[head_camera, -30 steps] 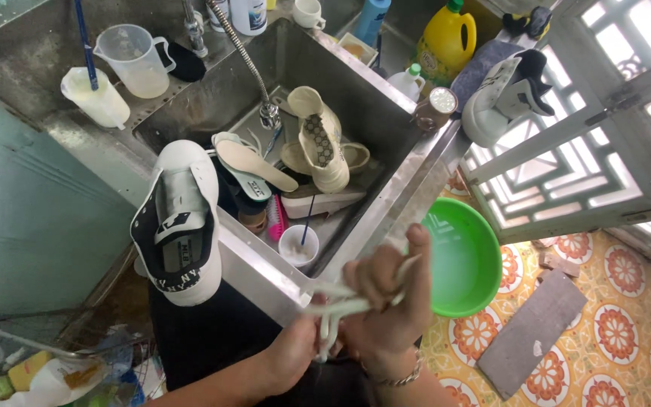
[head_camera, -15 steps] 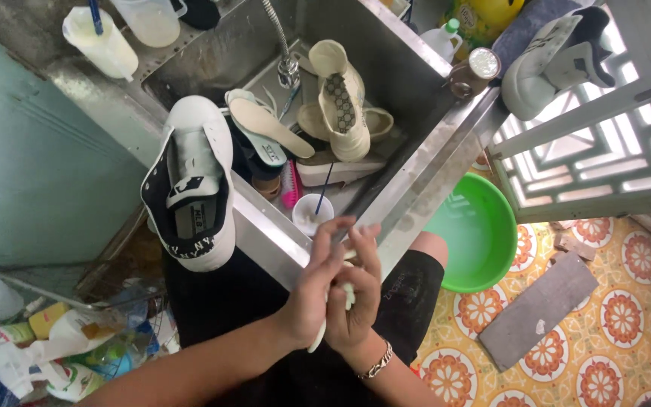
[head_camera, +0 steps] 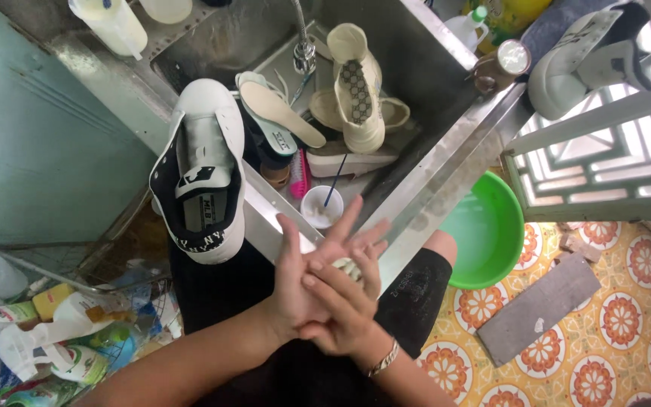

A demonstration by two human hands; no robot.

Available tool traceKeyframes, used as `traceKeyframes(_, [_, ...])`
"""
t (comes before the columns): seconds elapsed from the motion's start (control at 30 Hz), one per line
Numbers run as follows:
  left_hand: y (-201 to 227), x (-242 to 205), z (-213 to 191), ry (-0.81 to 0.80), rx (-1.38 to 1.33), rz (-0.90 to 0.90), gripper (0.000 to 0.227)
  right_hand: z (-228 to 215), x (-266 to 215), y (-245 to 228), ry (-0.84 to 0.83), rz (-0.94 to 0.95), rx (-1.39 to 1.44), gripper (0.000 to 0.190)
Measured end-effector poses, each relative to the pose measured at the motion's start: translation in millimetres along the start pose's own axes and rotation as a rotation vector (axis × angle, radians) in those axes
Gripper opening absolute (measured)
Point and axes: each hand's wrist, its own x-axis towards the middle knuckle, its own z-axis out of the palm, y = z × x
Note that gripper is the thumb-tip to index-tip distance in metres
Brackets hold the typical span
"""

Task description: Cleaning and relacing various pairs of shoes in a sink area.

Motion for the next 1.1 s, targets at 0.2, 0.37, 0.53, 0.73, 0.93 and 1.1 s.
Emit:
traceKeyframes(0.2, [16, -19, -4, 0.179, 0.179, -0.242, 0.115, -11, 0, 49, -0.088, -0.048, 0.135, 0.016])
traceKeyframes(0.37, [80, -49, 38, 0.202, 1.551, 0.445, 0.072, 17, 34, 118, 0.02, 0.337, -0.028, 0.03])
traceKeyframes(0.53, [111, -65, -1, 0.535, 2.239, 0.684, 0.025, 78, 51, 131, -0.324, 0.414, -0.059, 0.023])
traceKeyframes(0.73, [118, -53, -31, 0.566, 2.449, 0.373, 0.038, 127, 11, 173, -0.563, 0.482, 0.019, 0.027])
traceKeyframes(0.93, [122, -50, -34, 0.536, 2.438, 0.337, 0.036, 127, -12, 176, -0.767, 0.262, -0.224, 0.042])
traceKeyframes(1.1, [122, -52, -34, 0.525, 2.419, 0.361, 0.036, 118, -28, 182, -0.921, 0.229, -0.473, 0.043])
